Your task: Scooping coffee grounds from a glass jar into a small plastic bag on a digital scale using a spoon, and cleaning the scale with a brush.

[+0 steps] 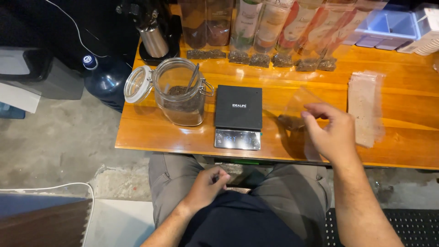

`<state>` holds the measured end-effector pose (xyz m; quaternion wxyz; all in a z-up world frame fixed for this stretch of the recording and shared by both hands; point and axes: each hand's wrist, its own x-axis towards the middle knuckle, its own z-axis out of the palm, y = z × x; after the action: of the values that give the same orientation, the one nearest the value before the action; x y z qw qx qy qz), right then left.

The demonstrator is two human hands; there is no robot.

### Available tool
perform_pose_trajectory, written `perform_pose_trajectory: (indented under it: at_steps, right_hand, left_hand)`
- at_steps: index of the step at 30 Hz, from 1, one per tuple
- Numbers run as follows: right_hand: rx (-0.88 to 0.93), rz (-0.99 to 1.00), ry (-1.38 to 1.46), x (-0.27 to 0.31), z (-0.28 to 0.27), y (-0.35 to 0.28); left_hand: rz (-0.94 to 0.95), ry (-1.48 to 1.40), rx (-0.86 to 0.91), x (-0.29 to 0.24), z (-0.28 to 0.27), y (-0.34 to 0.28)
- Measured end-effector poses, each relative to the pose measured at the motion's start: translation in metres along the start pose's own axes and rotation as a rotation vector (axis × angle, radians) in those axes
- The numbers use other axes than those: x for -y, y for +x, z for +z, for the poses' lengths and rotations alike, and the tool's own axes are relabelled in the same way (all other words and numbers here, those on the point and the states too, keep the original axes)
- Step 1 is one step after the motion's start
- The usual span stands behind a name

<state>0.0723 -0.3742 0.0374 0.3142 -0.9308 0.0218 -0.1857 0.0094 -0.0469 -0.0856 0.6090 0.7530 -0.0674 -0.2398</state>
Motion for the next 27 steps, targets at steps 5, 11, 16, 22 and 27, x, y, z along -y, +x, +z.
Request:
perform_pose_trajectory:
  at_steps: [5, 11, 16, 22, 27]
  right_hand:
    - [0.037, 0.146, -0.057, -0.029, 0.024, 0.005]
    - [-0.017, 0.077, 0.093, 0.017, 0.023, 0.025]
    - [0.057, 0.224, 0.348, 0.062, 0.055, 0.051]
    - [0.212, 0.484, 0.583, 0.065, 0.099, 0.059]
    - [-0.061, 0.602, 0.574, 0.004, 0.087, 0.060]
  left_hand:
    - [-0.002, 0.228, -0.082, 0.065, -0.004, 0.003]
    - [0.041, 0.378, -0.069, 0.066, -0.003, 0.011]
    - [0.042, 0.303, -0.086, 0.068, -0.003, 0.016]
    - [0.057, 0.333, -0.094, 0.074, -0.004, 0.014]
    - [0.038, 0.285, -0.115, 0.078, -0.006, 0.015]
